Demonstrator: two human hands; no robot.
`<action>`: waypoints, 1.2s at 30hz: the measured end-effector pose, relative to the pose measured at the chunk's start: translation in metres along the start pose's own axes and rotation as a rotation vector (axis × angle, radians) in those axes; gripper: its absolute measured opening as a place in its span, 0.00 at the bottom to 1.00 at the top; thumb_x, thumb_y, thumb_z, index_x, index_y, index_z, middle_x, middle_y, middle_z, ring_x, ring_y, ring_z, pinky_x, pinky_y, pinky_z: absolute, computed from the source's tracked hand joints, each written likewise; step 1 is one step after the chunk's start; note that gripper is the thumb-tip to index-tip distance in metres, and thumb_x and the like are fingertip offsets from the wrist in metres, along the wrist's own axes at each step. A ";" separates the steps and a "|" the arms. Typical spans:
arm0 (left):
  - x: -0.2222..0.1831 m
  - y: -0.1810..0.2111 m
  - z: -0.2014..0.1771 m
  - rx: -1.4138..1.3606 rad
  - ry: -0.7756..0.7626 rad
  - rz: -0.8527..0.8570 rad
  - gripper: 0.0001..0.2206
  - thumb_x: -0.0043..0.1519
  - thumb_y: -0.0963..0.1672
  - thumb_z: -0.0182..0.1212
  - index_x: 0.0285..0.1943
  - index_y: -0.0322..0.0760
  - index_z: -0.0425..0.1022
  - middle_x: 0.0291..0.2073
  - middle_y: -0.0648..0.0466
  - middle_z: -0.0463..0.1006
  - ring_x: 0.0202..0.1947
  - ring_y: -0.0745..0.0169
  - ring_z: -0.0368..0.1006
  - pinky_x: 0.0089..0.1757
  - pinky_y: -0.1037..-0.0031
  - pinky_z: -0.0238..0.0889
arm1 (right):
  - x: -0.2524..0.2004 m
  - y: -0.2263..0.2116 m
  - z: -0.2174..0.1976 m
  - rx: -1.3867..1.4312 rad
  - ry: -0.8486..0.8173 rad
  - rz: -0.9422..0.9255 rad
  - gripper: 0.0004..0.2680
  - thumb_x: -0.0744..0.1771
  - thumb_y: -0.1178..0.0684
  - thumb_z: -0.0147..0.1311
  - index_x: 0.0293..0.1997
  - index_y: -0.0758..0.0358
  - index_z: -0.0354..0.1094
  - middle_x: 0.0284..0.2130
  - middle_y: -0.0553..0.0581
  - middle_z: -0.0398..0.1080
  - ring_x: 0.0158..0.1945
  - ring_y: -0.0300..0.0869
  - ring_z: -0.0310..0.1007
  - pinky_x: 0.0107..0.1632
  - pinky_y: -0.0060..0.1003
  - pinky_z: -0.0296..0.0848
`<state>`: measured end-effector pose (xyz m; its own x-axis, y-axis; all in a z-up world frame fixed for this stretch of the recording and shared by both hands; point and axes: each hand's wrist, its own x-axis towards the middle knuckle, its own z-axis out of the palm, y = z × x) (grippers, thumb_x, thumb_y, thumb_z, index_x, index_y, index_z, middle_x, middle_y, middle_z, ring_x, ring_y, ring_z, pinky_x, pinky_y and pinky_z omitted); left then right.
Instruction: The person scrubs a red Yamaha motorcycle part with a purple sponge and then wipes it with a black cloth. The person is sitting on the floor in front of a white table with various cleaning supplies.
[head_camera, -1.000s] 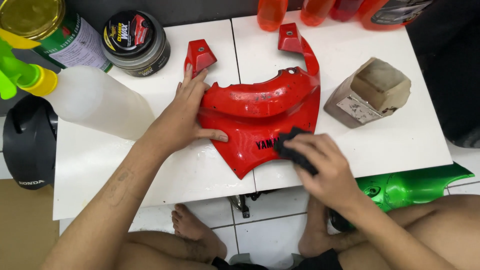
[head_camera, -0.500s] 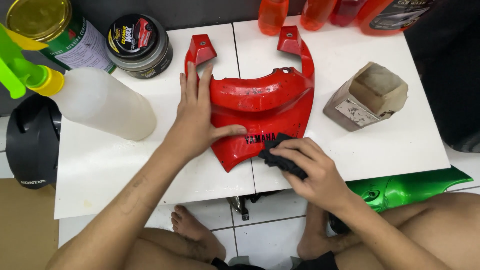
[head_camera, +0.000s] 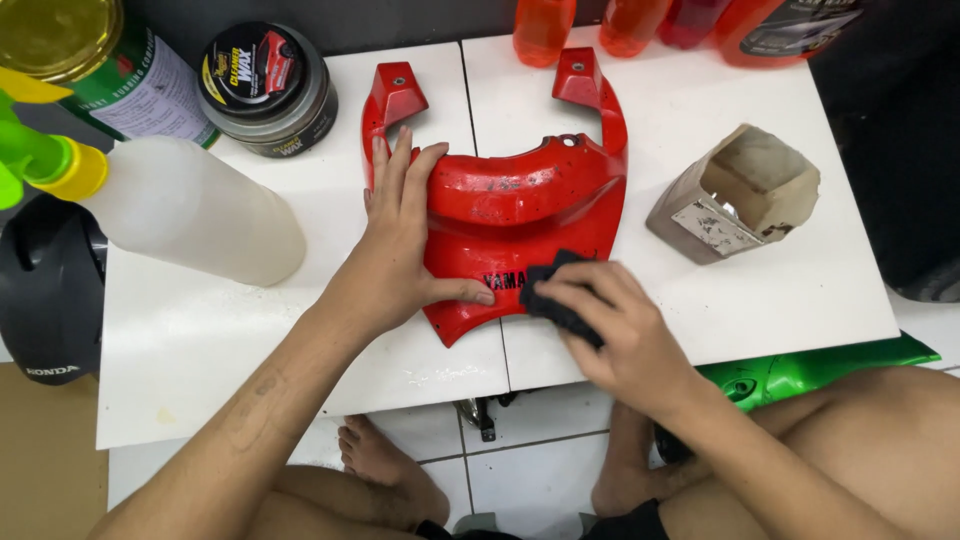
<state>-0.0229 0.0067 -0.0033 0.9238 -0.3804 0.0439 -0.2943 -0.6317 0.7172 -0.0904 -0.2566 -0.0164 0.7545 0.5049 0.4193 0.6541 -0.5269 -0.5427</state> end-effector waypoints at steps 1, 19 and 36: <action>0.001 -0.003 0.000 0.002 0.001 -0.002 0.63 0.40 0.55 0.86 0.79 0.37 0.40 0.79 0.39 0.26 0.77 0.35 0.13 0.68 0.38 0.27 | 0.001 0.002 0.000 0.002 0.000 -0.002 0.13 0.65 0.63 0.55 0.56 0.68 0.70 0.49 0.66 0.69 0.50 0.55 0.70 0.56 0.48 0.71; 0.002 -0.010 0.002 -0.005 0.006 0.000 0.64 0.39 0.56 0.87 0.80 0.41 0.39 0.79 0.41 0.27 0.78 0.35 0.14 0.67 0.33 0.23 | 0.007 -0.003 0.008 -0.197 -0.077 -0.007 0.17 0.63 0.67 0.52 0.59 0.69 0.67 0.48 0.66 0.66 0.49 0.57 0.66 0.52 0.48 0.73; 0.004 -0.013 0.003 0.031 0.005 0.014 0.65 0.40 0.57 0.87 0.80 0.39 0.39 0.79 0.40 0.27 0.78 0.34 0.15 0.67 0.32 0.26 | 0.008 0.001 0.008 -0.214 0.017 0.012 0.14 0.64 0.67 0.54 0.55 0.65 0.72 0.46 0.64 0.67 0.47 0.55 0.65 0.50 0.46 0.73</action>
<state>-0.0158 0.0111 -0.0147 0.9205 -0.3865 0.0574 -0.3148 -0.6466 0.6948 -0.0843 -0.2481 -0.0196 0.7618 0.4869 0.4274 0.6402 -0.6667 -0.3816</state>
